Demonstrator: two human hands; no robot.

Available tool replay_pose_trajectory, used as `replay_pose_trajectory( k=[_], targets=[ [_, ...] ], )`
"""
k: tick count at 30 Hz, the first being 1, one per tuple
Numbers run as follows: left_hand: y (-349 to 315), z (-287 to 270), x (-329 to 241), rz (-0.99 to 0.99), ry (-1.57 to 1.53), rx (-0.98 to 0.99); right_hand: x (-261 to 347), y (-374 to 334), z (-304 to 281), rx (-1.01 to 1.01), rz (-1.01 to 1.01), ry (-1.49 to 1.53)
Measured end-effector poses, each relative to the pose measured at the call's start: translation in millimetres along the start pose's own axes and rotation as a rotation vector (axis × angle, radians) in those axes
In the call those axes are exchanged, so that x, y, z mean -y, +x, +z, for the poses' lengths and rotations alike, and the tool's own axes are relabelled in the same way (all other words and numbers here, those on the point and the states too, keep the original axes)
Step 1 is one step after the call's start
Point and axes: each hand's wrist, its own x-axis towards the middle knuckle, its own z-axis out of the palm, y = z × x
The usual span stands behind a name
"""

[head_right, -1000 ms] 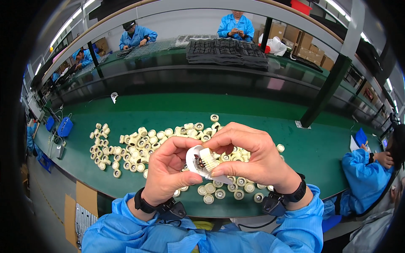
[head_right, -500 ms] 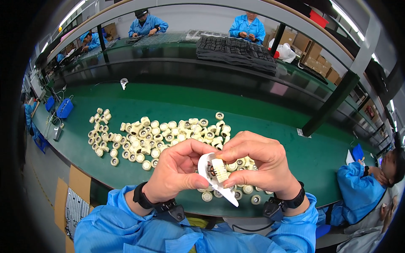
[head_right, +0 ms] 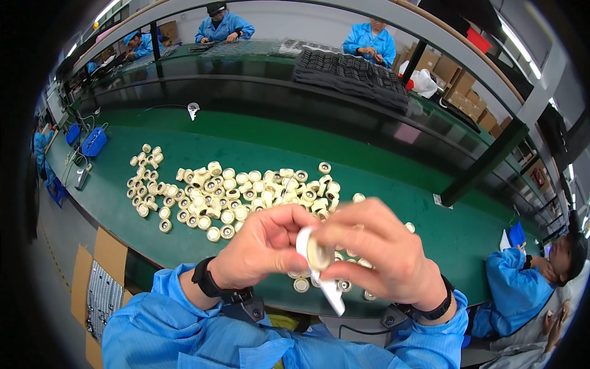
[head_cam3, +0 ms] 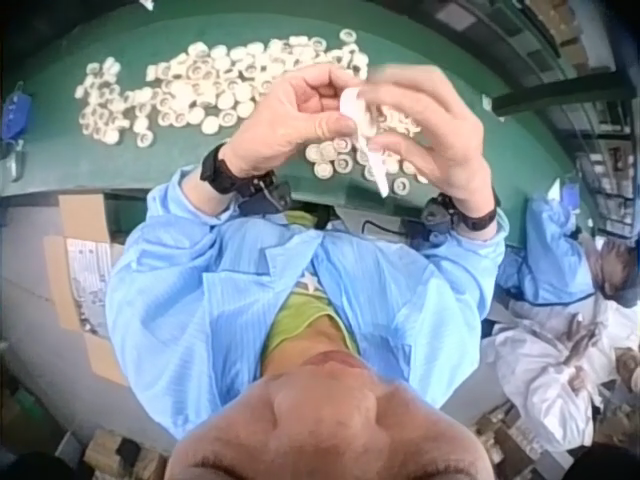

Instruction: Assembling plastic gears into white housings on an assembly line.

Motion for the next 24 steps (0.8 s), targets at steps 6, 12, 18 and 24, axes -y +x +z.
replay_pose_trajectory(
  k=[6,12,18,24],
  targets=[
    [27.2,1.1,-30.9,0.381,0.166,-0.211,-18.2,26.4,28.7,-0.174,0.451,0.612],
    [28.7,-27.0,-51.7,0.252,0.420,-0.341,-92.2,77.6,-3.3,-0.454,0.551,0.855],
    [-6.4,-76.6,-52.4,-0.113,0.482,-0.322,-219.6,76.4,-18.5,-0.771,0.624,1.309],
    [-14.5,-115.4,-106.8,-0.085,1.389,-0.252,-302.6,40.3,-35.5,-0.802,0.871,0.760]
  ],
)
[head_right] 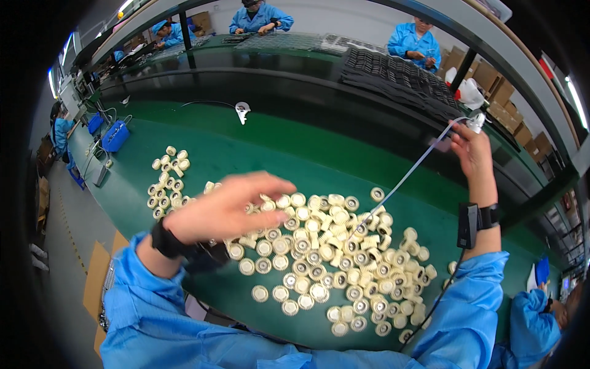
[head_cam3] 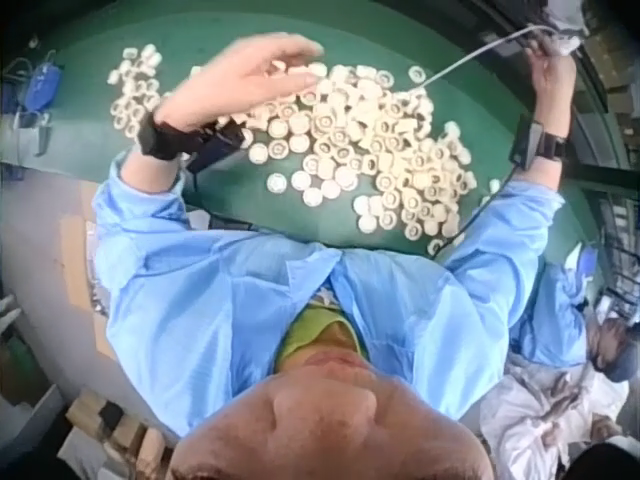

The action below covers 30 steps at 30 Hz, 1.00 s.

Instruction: Assembling plastic gears into white housings on an assembly line.

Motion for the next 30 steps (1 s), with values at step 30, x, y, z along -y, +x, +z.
replay_pose_trajectory(
  k=[30],
  targets=[
    [220.4,-87.3,305.7,-0.553,0.724,-0.573,-56.4,-64.2,55.0,0.933,-0.091,-1.380]
  ],
)
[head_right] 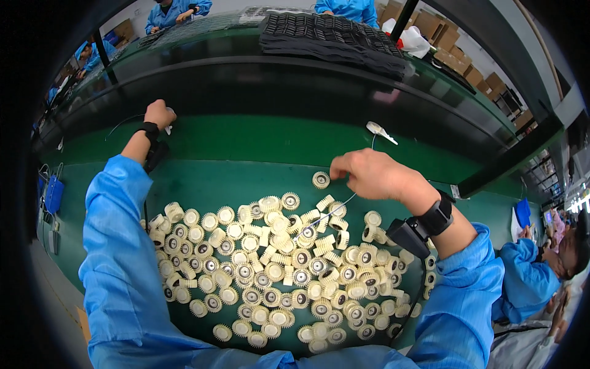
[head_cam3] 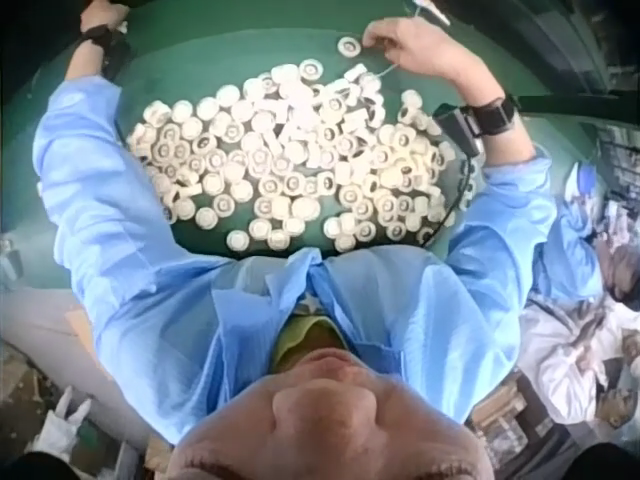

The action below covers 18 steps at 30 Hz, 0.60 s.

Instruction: Assembling plastic gears into white housings on an assembly line.

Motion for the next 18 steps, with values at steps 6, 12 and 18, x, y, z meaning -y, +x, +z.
replay_pose_trajectory(
  k=[6,12,18],
  targets=[
    [-19.8,-93.1,-21.8,-0.163,-0.438,0.182,-1.5,-36.9,36.9,-0.134,-0.099,-0.072],
    [-61.5,-151.8,-11.4,-0.137,-1.197,0.278,-57.8,-49.4,14.3,-0.344,-0.069,-0.273],
    [-109.9,-207.9,-16.6,-0.155,-1.529,0.420,-137.3,-40.4,26.7,-0.405,0.064,-0.589]
  ],
)
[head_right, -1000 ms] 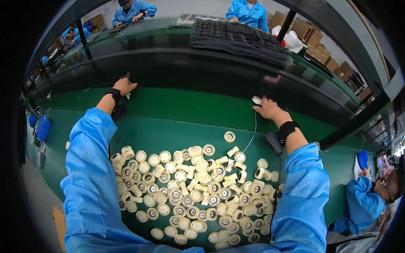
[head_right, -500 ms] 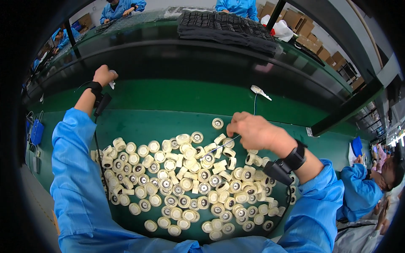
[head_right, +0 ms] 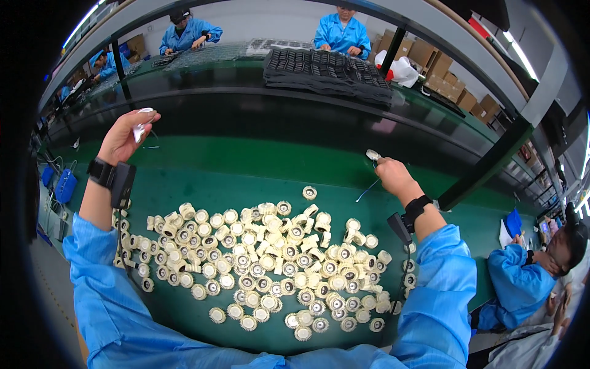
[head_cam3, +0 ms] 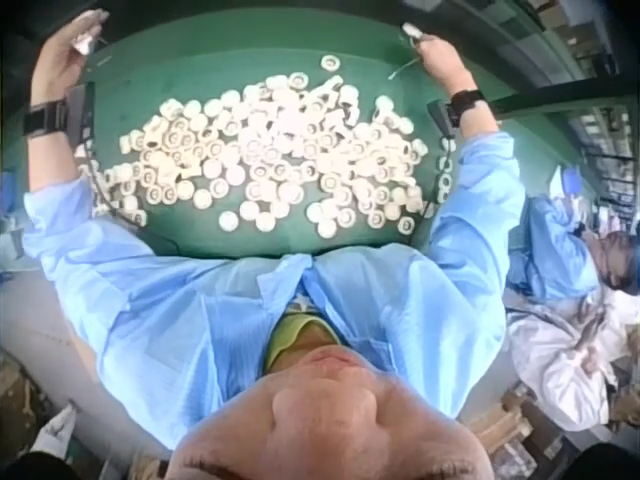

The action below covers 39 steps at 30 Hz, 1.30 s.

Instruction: Assembling plastic gears into white housings on an assembly line.

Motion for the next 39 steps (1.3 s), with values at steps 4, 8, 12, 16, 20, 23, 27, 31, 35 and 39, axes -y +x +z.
replay_pose_trajectory(
  k=[4,8,12,16,20,23,27,31,35,39],
  targets=[
    [-53.9,8.1,-22.3,0.019,-0.108,-0.005,-1.1,6.5,27.8,0.009,0.236,0.019],
    [-107.1,33.2,-26.6,0.055,-0.143,-0.015,8.1,16.9,37.4,0.056,0.416,0.093],
    [-145.9,52.2,-14.1,-0.013,-0.238,-0.073,31.4,24.3,8.2,0.076,0.374,0.198],
    [-187.9,65.3,-9.0,-0.112,-0.398,-0.086,68.1,44.1,-43.5,0.037,0.149,0.635],
    [-221.2,79.5,5.8,-0.167,-0.560,0.005,108.1,52.8,-66.5,0.211,-0.063,0.648],
    [-241.3,87.1,17.1,-0.191,-0.660,0.069,126.9,55.9,-49.3,0.164,-0.183,0.508],
    [-244.5,88.9,23.0,-0.031,-0.746,0.030,138.0,53.2,-46.8,0.184,-0.067,0.515],
    [-248.3,117.6,9.3,0.204,-0.742,0.085,123.1,40.2,-66.1,-0.060,0.090,0.839],
    [-251.1,166.5,14.5,0.249,-0.611,0.246,132.3,-3.2,-156.5,-0.298,-0.038,1.324],
    [-251.0,207.1,38.0,0.124,-0.676,0.423,164.7,-54.6,-225.1,-0.331,-0.110,1.324]
  ],
)
